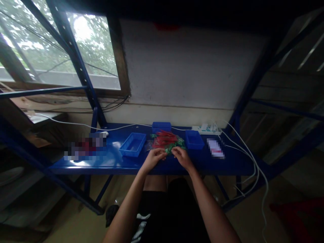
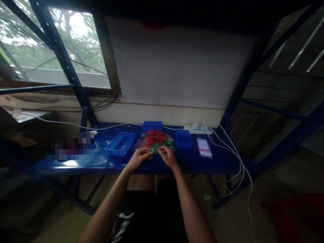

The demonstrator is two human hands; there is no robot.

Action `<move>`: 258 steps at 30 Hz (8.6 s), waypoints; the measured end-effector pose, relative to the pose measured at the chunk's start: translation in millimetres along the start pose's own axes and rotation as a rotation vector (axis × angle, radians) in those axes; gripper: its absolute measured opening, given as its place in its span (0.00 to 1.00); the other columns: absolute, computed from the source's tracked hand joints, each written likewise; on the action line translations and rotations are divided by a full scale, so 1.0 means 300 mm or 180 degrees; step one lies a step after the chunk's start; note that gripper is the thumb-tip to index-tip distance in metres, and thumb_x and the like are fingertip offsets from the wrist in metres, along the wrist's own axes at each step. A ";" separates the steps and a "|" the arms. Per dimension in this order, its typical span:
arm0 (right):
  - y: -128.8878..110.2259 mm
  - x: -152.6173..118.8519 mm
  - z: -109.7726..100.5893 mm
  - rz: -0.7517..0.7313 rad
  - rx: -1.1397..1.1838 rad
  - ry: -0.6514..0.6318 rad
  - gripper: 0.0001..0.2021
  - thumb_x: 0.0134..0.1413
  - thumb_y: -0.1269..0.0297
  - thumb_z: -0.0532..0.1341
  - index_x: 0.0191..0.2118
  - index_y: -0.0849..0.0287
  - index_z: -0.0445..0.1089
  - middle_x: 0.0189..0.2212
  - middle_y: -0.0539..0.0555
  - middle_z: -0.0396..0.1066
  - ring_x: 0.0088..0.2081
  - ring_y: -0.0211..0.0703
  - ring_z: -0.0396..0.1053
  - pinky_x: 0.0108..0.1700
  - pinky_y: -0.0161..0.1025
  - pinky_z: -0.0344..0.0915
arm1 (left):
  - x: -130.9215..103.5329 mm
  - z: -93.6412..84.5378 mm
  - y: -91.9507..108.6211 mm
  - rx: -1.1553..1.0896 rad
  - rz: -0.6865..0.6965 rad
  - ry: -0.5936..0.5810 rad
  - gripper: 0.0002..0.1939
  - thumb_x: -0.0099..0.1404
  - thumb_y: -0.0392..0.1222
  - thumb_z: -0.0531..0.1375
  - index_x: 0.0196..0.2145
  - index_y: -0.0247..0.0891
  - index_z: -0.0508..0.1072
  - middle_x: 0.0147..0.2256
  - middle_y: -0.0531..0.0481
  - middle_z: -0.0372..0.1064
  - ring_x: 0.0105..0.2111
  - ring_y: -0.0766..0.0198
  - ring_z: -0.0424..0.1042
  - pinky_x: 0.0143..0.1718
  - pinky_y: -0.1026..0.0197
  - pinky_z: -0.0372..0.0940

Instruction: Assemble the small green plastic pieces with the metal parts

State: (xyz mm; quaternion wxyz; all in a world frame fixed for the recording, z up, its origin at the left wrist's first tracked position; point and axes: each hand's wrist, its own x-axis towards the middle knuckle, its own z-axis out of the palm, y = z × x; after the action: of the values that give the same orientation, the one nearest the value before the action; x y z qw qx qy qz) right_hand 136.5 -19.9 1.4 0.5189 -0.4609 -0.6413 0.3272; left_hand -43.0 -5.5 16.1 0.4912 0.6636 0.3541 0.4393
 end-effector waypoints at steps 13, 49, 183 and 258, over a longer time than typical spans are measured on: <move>0.000 -0.006 0.005 -0.0326 -0.0415 -0.0206 0.11 0.56 0.58 0.55 0.28 0.58 0.69 0.29 0.51 0.71 0.34 0.43 0.67 0.41 0.39 0.63 | 0.007 -0.001 -0.016 -0.0158 0.0029 0.0096 0.26 0.52 0.47 0.65 0.47 0.34 0.69 0.28 0.52 0.72 0.26 0.65 0.71 0.31 0.63 0.66; 0.122 -0.008 0.016 -0.0204 -0.2465 0.1309 0.11 0.51 0.73 0.56 0.40 0.58 0.71 0.38 0.62 0.73 0.41 0.52 0.67 0.44 0.46 0.61 | -0.002 0.012 0.016 0.0165 0.0037 0.0236 0.19 0.55 0.55 0.60 0.29 0.33 0.72 0.22 0.52 0.68 0.21 0.67 0.65 0.25 0.65 0.61; -0.028 -0.032 0.019 0.0512 0.0760 0.0311 0.07 0.43 0.60 0.60 0.28 0.56 0.63 0.24 0.48 0.65 0.28 0.41 0.65 0.27 0.34 0.63 | -0.007 0.007 -0.017 0.0726 0.0173 -0.0155 0.21 0.59 0.58 0.55 0.22 0.36 0.60 0.19 0.57 0.54 0.21 0.70 0.53 0.23 0.66 0.49; 0.108 0.021 0.030 0.0030 0.0083 0.1042 0.17 0.47 0.64 0.58 0.44 0.57 0.73 0.51 0.61 0.68 0.52 0.53 0.66 0.50 0.49 0.66 | 0.008 0.009 -0.044 -0.0231 0.0070 0.0495 0.19 0.55 0.53 0.61 0.31 0.32 0.73 0.24 0.50 0.70 0.23 0.66 0.66 0.24 0.65 0.60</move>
State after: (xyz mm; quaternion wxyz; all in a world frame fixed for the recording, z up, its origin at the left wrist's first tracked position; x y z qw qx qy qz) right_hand 135.7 -1.8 -27.5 0.6208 -0.5042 -0.5418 0.2584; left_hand -40.2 -0.7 3.5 0.4811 0.6131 0.3677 0.5073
